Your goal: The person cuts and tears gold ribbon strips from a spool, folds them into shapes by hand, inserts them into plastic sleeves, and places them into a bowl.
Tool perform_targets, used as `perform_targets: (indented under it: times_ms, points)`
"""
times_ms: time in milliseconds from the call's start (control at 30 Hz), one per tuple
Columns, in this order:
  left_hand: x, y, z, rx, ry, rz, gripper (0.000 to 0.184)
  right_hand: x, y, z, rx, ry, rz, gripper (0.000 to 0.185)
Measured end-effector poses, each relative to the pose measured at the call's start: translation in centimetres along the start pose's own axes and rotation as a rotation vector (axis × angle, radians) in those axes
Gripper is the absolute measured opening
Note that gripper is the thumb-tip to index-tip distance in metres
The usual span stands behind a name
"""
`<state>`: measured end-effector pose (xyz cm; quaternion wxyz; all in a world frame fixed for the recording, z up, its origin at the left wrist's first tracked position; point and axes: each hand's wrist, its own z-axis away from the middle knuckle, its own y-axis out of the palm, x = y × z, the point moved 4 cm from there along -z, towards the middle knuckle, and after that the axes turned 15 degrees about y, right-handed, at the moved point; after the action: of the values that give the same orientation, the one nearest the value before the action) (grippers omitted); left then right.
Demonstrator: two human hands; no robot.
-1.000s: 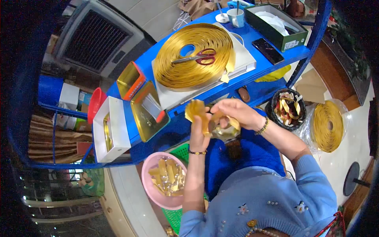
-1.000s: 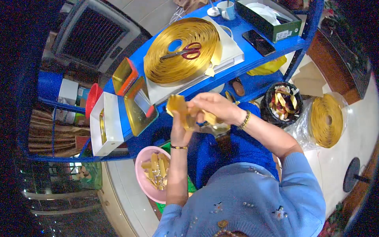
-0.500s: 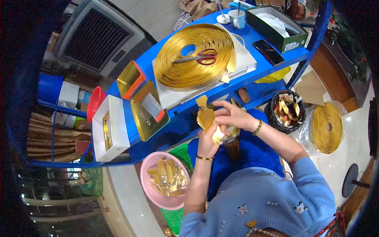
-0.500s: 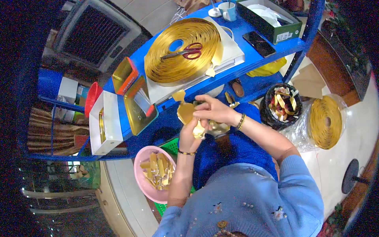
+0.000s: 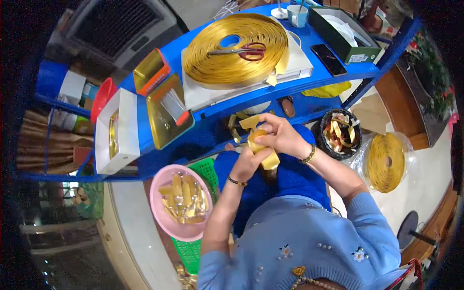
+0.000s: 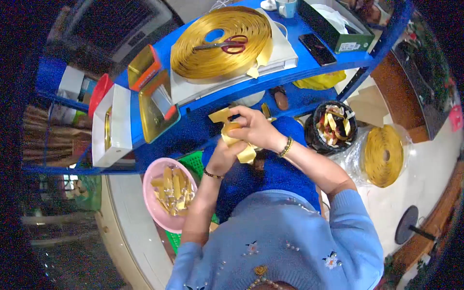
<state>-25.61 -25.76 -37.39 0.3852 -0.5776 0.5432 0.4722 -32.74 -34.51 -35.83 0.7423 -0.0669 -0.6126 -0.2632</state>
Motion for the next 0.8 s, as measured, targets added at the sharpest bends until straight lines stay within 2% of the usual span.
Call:
perform_targets:
  times_ms: [33, 133, 167, 267, 300, 400, 433, 467, 533, 567, 667, 800]
  points:
    - [-0.5, 0.0, 0.1, 0.022, 0.082, -0.120, 0.025, 0.5, 0.3, 0.4, -0.034, 0.024, 0.040, 0.041]
    - [-0.5, 0.9, 0.5, -0.014, 0.235, -0.228, 0.025, 0.0, 0.3, 0.1, -0.191, -0.120, 0.405, 0.045]
    - [0.5, 1.1, 0.6, -0.063, 0.180, -0.097, 0.024, -0.3, 0.4, 0.3, -0.176, -0.049, 0.314, 0.051]
    - [1.7, 1.1, 2.1, -0.231, 0.009, 0.224, 0.016, 2.3, 0.8, 2.4, -0.542, -0.612, 0.878, 0.059]
    - [2.7, 0.5, 2.6, -0.212, 0.014, 0.311, 0.013, 2.2, 0.6, 2.8, -0.512, -0.684, 0.884, 0.055]
    - [2.8, 0.1, 3.3, -0.134, 0.019, 0.266, 0.010, 3.5, 1.6, 3.6, -0.418, -0.835, 1.204, 0.045]
    - [2.7, 0.3, 3.2, -0.125, 0.007, 0.303, 0.009, 4.1, 2.3, 3.5, -0.331, -0.793, 1.214, 0.037]
    - [2.6, 0.5, 3.1, -0.118, -0.005, 0.340, 0.008, 4.0, 2.5, 3.0, -0.277, -0.779, 1.258, 0.036]
    - [2.6, 1.2, 2.8, -0.155, -0.054, 0.616, 0.008, 3.9, 2.5, 1.7, -0.161, -0.751, 1.343, 0.034]
    - [2.3, 1.6, 2.3, -0.158, -0.176, 0.889, 0.011, 4.1, 2.7, 1.3, -0.083, -0.737, 1.383, 0.032]
    - [0.1, 0.4, 2.5, -0.004, -0.154, 0.397, 0.013, 4.5, 2.8, 0.7, 0.071, -0.713, 1.369, 0.031]
    - [1.0, 0.2, 2.8, 0.015, -0.112, 0.336, 0.016, 3.6, 3.1, 0.2, 0.194, -0.714, 1.360, 0.030]
